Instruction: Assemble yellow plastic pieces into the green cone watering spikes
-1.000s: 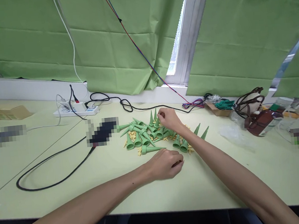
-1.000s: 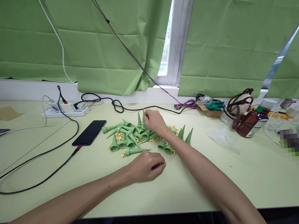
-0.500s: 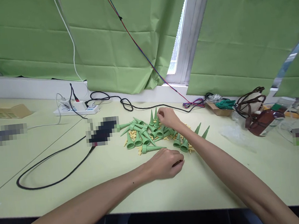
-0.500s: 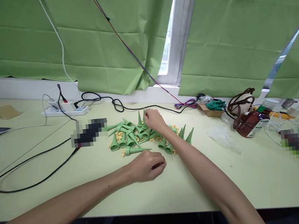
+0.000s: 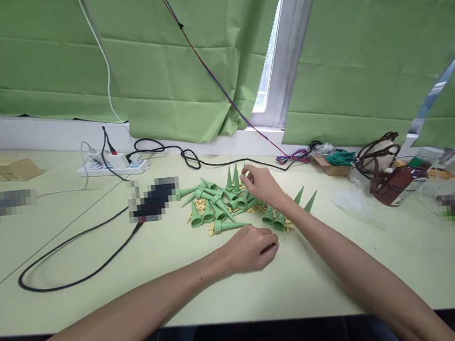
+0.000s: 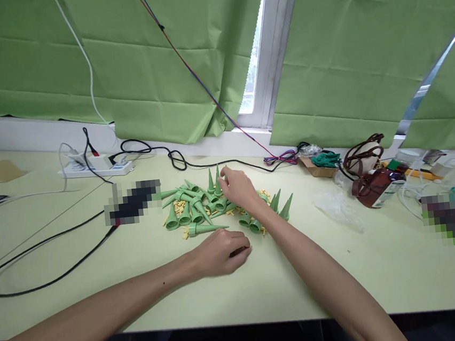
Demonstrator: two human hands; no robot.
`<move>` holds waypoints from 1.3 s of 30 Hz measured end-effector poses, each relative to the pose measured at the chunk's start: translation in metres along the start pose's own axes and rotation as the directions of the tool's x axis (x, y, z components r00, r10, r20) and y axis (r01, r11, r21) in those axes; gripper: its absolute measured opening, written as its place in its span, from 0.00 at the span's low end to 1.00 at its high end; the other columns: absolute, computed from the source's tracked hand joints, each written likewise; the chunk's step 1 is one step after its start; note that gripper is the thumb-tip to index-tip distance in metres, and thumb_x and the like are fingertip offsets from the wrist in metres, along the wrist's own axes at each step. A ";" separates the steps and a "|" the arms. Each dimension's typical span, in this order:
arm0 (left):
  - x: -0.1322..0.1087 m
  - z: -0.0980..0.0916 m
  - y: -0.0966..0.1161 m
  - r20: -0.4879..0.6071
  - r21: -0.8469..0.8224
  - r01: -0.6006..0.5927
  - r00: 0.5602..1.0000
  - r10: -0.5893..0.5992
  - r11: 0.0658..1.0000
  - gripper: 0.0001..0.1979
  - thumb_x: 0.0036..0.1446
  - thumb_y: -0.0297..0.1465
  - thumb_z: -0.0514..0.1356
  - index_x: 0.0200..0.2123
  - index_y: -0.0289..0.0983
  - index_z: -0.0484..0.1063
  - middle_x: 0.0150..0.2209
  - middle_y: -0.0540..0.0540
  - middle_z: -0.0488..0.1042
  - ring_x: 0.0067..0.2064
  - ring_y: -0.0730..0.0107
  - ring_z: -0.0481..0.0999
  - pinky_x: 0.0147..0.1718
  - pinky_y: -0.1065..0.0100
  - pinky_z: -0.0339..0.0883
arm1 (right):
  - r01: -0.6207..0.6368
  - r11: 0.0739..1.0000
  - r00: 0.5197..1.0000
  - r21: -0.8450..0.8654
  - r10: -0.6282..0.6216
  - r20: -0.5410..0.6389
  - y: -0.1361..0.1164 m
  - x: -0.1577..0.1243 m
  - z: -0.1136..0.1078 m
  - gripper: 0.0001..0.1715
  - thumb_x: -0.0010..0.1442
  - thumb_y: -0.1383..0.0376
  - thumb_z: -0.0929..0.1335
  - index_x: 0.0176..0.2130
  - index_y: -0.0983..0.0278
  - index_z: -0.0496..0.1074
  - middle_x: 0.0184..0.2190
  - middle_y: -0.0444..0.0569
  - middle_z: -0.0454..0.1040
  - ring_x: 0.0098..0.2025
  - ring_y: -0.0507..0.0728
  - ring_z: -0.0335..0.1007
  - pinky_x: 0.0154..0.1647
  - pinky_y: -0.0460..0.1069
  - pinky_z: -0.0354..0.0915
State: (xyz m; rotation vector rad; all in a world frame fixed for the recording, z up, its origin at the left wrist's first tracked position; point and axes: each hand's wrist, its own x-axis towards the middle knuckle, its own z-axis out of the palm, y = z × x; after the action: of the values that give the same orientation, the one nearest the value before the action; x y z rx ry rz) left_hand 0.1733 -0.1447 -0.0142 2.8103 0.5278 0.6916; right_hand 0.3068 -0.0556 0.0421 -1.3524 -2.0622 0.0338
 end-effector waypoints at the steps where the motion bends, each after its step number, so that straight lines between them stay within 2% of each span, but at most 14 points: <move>1: 0.000 0.001 0.000 -0.001 0.000 0.002 1.000 -0.002 1.000 0.11 0.60 0.25 0.53 0.24 0.37 0.64 0.23 0.51 0.67 0.22 0.74 0.62 0.23 0.67 0.52 | 0.025 0.999 1.000 -0.034 -0.025 0.009 -0.001 -0.008 -0.001 0.10 0.68 0.62 0.63 0.43 0.63 0.72 0.29 0.47 0.76 0.31 0.56 0.69 0.33 0.48 0.57; 6: 0.000 0.003 -0.001 -0.006 -0.022 0.013 1.000 -0.013 1.000 0.12 0.61 0.25 0.53 0.24 0.36 0.64 0.23 0.50 0.67 0.23 0.74 0.63 0.23 0.67 0.52 | 0.166 0.960 0.986 -0.226 -0.159 0.049 -0.003 -0.042 0.002 0.16 0.70 0.56 0.62 0.47 0.64 0.71 0.38 0.54 0.74 0.34 0.58 0.69 0.33 0.49 0.58; 11: 0.001 0.001 -0.001 0.002 -0.035 0.006 1.000 -0.006 0.999 0.13 0.62 0.26 0.53 0.24 0.36 0.64 0.22 0.50 0.66 0.23 0.73 0.62 0.23 0.67 0.50 | 0.285 0.916 0.958 -0.282 -0.268 0.098 -0.003 -0.050 0.005 0.13 0.67 0.58 0.66 0.45 0.64 0.71 0.40 0.55 0.72 0.39 0.61 0.68 0.42 0.53 0.62; 19: 0.001 -0.001 -0.002 0.023 -0.017 0.013 1.000 -0.013 1.000 0.12 0.62 0.26 0.52 0.24 0.36 0.64 0.23 0.50 0.67 0.23 0.74 0.60 0.23 0.68 0.49 | 0.285 0.917 0.957 -0.279 -0.256 0.137 -0.001 -0.052 0.010 0.08 0.65 0.62 0.68 0.43 0.65 0.70 0.37 0.53 0.71 0.39 0.60 0.67 0.42 0.53 0.62; 27: 0.002 -0.001 -0.002 0.025 -0.041 0.011 1.000 -0.010 0.999 0.12 0.62 0.26 0.52 0.25 0.36 0.67 0.24 0.49 0.70 0.24 0.73 0.62 0.25 0.69 0.53 | 0.284 0.926 0.956 -0.247 -0.255 0.144 -0.004 -0.053 0.012 0.04 0.65 0.65 0.67 0.37 0.64 0.69 0.33 0.50 0.71 0.38 0.59 0.66 0.43 0.52 0.62; 35: 0.002 -0.002 -0.001 0.013 -0.047 0.008 1.000 -0.007 0.999 0.12 0.62 0.26 0.52 0.26 0.35 0.68 0.24 0.49 0.70 0.24 0.74 0.63 0.24 0.70 0.54 | 0.266 0.933 0.962 -0.242 -0.242 0.125 -0.005 -0.054 0.012 0.05 0.64 0.70 0.64 0.35 0.64 0.69 0.30 0.49 0.71 0.34 0.57 0.65 0.39 0.51 0.61; 39: 0.002 -0.002 -0.001 0.014 -0.049 0.015 1.000 -0.014 0.999 0.12 0.62 0.26 0.52 0.25 0.36 0.68 0.24 0.49 0.70 0.24 0.74 0.62 0.24 0.70 0.53 | 0.267 0.935 0.963 -0.233 -0.252 0.092 -0.004 -0.054 0.012 0.07 0.64 0.72 0.63 0.38 0.65 0.70 0.31 0.50 0.72 0.34 0.57 0.66 0.38 0.51 0.60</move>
State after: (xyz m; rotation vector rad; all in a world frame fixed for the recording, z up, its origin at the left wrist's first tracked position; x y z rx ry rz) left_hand 0.1735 -0.1427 -0.0120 2.7612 0.5209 0.6726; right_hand 0.3104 -0.0983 0.0063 -1.2173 -2.3420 -0.3070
